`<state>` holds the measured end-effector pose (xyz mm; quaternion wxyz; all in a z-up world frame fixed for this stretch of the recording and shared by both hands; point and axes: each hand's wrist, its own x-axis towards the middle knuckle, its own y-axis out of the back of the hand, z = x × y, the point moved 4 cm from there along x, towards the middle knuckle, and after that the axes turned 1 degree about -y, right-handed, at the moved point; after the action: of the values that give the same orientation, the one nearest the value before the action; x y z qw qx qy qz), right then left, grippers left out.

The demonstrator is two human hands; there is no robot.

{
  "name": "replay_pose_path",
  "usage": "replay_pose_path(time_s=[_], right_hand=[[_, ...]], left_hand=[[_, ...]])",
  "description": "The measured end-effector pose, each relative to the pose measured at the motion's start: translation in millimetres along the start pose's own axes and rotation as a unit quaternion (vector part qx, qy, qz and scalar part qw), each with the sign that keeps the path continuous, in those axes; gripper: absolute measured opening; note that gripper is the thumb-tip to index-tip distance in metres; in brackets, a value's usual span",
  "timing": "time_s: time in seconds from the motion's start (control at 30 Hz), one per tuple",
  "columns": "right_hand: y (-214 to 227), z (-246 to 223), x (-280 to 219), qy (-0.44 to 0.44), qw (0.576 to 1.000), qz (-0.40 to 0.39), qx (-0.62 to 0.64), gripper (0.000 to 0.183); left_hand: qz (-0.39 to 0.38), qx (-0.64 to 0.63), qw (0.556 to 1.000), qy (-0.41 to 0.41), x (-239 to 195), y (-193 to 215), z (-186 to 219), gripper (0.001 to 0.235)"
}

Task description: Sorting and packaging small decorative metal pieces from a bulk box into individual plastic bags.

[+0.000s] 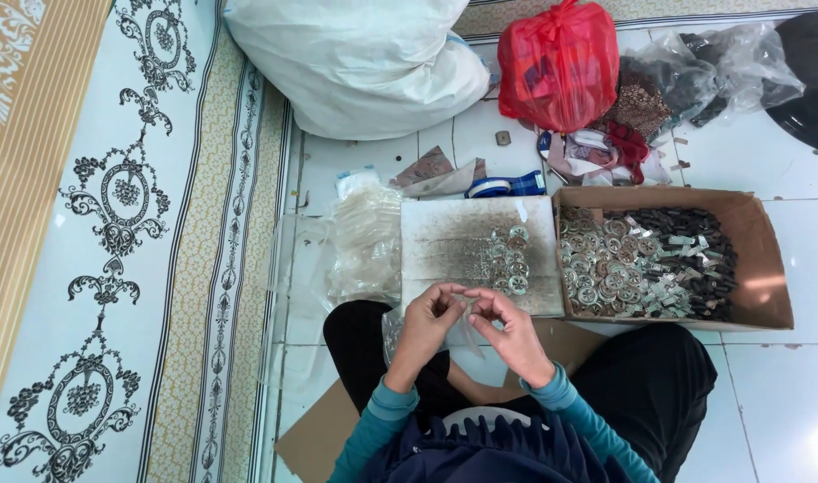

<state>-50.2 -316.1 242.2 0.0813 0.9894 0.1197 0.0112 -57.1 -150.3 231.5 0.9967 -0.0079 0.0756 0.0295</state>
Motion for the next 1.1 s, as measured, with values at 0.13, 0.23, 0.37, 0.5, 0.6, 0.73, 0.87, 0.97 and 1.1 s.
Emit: replay_pose_path(time_s=[0.13,0.23,0.37,0.5,0.6,0.73,0.87,0.97,1.1], right_hand=[[1.8,-7.7,3.5,0.004,0.999,-0.009,0.053,0.046],[-0.9,4.9,3.7,0.001,0.999,-0.013,0.048,0.058],[10.6,22.4,12.8,-0.027,0.997,0.004,0.070,0.046],[34.1,33.3,32.3,-0.055,0.993,0.068,0.078,0.036],[57.0,55.4,60.4,-0.055,0.994,0.094,0.010,0.029],[91.6,159.6,129.1,-0.042,0.979,0.125,-0.156,0.023],[99.6,204.4,165.9,0.005,0.896,0.080,-0.437,0.035],[98.4,215.9,171.8,-0.012,0.849,0.029,-0.527,0.041],[105.7,234.7,169.1,-0.003,0.847,0.009,-0.531,0.035]], left_hand=[[-0.014,0.004,1.000,0.008,6.3,-8.3,-7.3,0.025],[-0.023,0.008,0.999,0.024,3.9,-12.5,3.4,0.024],[-0.040,0.031,0.998,0.023,12.2,-7.1,-11.5,0.025],[-0.036,0.086,0.995,0.045,10.9,1.9,-2.8,0.024],[-0.021,0.102,0.994,0.029,15.7,3.1,-9.4,0.022],[-0.003,0.121,0.993,0.009,25.0,-4.5,14.1,0.022],[0.009,0.143,0.989,-0.047,32.7,-14.5,18.5,0.025],[0.001,0.193,0.976,-0.100,34.4,-17.8,16.4,0.027],[-0.028,0.255,0.960,-0.114,32.8,-22.0,12.3,0.028]])
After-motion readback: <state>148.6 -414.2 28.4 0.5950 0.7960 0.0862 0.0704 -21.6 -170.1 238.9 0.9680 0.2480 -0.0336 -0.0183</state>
